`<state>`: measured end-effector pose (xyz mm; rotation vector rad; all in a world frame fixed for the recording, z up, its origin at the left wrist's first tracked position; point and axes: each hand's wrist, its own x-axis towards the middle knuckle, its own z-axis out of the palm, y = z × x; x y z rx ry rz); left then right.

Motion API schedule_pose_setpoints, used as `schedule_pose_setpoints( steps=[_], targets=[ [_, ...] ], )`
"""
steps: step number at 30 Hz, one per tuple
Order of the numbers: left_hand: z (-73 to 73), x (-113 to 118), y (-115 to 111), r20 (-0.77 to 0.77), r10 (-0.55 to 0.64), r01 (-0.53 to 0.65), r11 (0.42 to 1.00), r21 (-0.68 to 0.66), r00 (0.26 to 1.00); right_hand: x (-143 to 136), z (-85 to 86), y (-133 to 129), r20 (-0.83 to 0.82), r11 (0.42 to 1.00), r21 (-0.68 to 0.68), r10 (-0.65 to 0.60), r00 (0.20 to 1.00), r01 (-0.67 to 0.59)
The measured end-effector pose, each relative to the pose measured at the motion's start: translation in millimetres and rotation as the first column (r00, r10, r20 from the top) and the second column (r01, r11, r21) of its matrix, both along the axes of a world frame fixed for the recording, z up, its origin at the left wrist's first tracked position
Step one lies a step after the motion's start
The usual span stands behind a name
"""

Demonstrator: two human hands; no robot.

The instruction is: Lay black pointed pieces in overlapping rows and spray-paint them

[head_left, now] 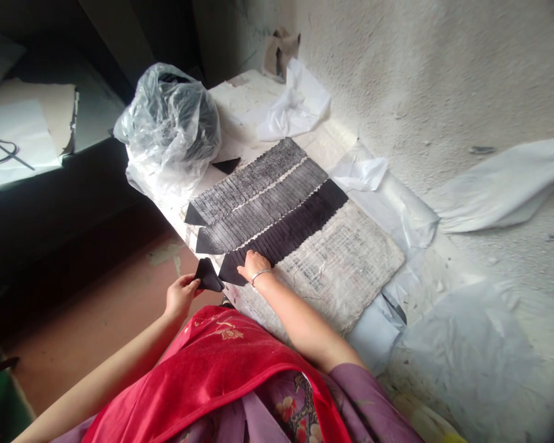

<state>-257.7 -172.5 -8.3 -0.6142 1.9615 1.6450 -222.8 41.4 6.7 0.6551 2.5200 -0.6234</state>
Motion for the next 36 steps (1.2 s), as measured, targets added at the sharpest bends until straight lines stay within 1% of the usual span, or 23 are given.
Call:
schedule_pose_setpoints(
  steps=[5, 9, 11, 12, 13, 14, 15, 16, 17, 18, 19, 20, 22, 23, 25, 27, 28, 29, 31, 34, 36],
  targets=[
    [10.9, -8.9, -14.1, 0.041, 0.046, -0.047, 0.999, 0.019, 0.998, 6.6, 8.6, -3.7, -0.044, 1.0, 0.021, -0.007, 0.999, 0.008],
    [17.1, -12.3, -15.3, 0.1, 0.044, -0.053, 0.994, 0.092, 0.994, 16.1, 23.7, 0.5, -0.134, 0.998, 0.026, -0.056, 0.989, 0.06],
    [21.1, -11.4, -11.4, 0.132, 0.019, -0.038, 0.988, 0.149, 0.991, 24.3, 31.3, 3.1, -0.197, 0.993, -0.026, -0.117, 0.973, 0.114],
    [23.4, -10.2, -7.7, 0.151, -0.003, -0.025, 0.983, 0.182, 0.989, 29.3, 34.3, 3.6, -0.218, 0.985, -0.093, -0.165, 0.962, 0.148],
    [25.9, -8.5, -2.6, 0.172, -0.033, -0.005, 0.976, 0.217, 0.985, 34.8, 36.6, 3.3, -0.224, 0.964, -0.197, -0.222, 0.949, 0.179],
    [28.6, -6.5, 3.9, 0.193, -0.075, 0.024, 0.967, 0.254, 0.978, 40.4, 38.1, 2.4, -0.21, 0.921, -0.335, -0.28, 0.937, 0.2],
    [31.4, -4.2, 12.0, 0.209, -0.127, 0.062, 0.955, 0.29, 0.97, 46.1, 39.1, 1.1, -0.176, 0.846, -0.49, -0.33, 0.927, 0.209],
    [34.5, -1.9, 21.4, 0.217, -0.183, 0.107, 0.941, 0.322, 0.959, 51.6, 39.6, -0.5, -0.137, 0.753, -0.625, -0.366, 0.92, 0.207],
    [37.6, 0.5, 31.9, 0.216, -0.236, 0.152, 0.925, 0.348, 0.947, 56.7, 40.0, -1.8, -0.112, 0.664, -0.722, -0.39, 0.914, 0.195],
    [40.8, 2.7, 42.9, 0.209, -0.28, 0.191, 0.911, 0.365, 0.937, 61.5, 40.5, -2.6, -0.109, 0.608, -0.772, -0.414, 0.904, 0.186],
    [43.7, 4.6, 54.0, 0.202, -0.316, 0.225, 0.899, 0.377, 0.927, 65.9, 41.0, -2.8, -0.123, 0.595, -0.781, -0.446, 0.887, 0.191],
    [46.3, 6.2, 64.7, 0.199, -0.346, 0.251, 0.887, 0.387, 0.917, 70.1, 41.8, -2.1, -0.149, 0.613, -0.761, -0.485, 0.862, 0.213],
    [50.0, 9.1, 82.8, 0.211, -0.398, 0.286, 0.862, 0.418, 0.893, 78.7, 43.5, 0.7, -0.203, 0.67, -0.682, -0.559, 0.804, 0.293],
    [50.8, 10.8, 89.9, 0.222, -0.427, 0.302, 0.848, 0.436, 0.877, 83.6, 44.2, 2.3, -0.222, 0.688, -0.643, -0.588, 0.778, 0.336],
    [50.2, 15.2, 100.3, 0.237, -0.492, 0.346, 0.814, 0.467, 0.837, 96.0, 44.6, 4.4, -0.25, 0.709, -0.577, -0.625, 0.739, 0.405],
    [46.2, 21.8, 108.2, 0.229, -0.575, 0.431, 0.774, 0.465, 0.785, 111.8, 42.9, 4.0, -0.264, 0.719, -0.52, -0.65, 0.713, 0.462],
    [43.2, 26.0, 111.9, 0.218, -0.618, 0.485, 0.75, 0.449, 0.755, 120.7, 41.3, 3.0, -0.261, 0.713, -0.499, -0.665, 0.7, 0.492],
    [40.1, 31.0, 115.9, 0.204, -0.659, 0.54, 0.725, 0.427, 0.724, 130.1, 39.6, 1.6, -0.246, 0.698, -0.488, -0.687, 0.684, 0.525],
    [34.9, 43.2, 123.9, 0.184, -0.729, 0.636, 0.672, 0.379, 0.66, 149.2, 36.8, -1.4, -0.197, 0.634, -0.499, -0.746, 0.636, 0.59],
    [32.6, 64.2, 133.9, 0.189, -0.81, 0.729, 0.584, 0.358, 0.556, 175.7, 37.5, -2.9, -0.15, 0.492, -0.585, -0.847, 0.51, 0.645],
    [33.3, 76.9, 139.3, 0.2, -0.843, 0.755, 0.537, 0.376, 0.499, 190.4, 40.5, 0.6, -0.141, 0.401, -0.648, -0.899, 0.416, 0.648]
  ],
)
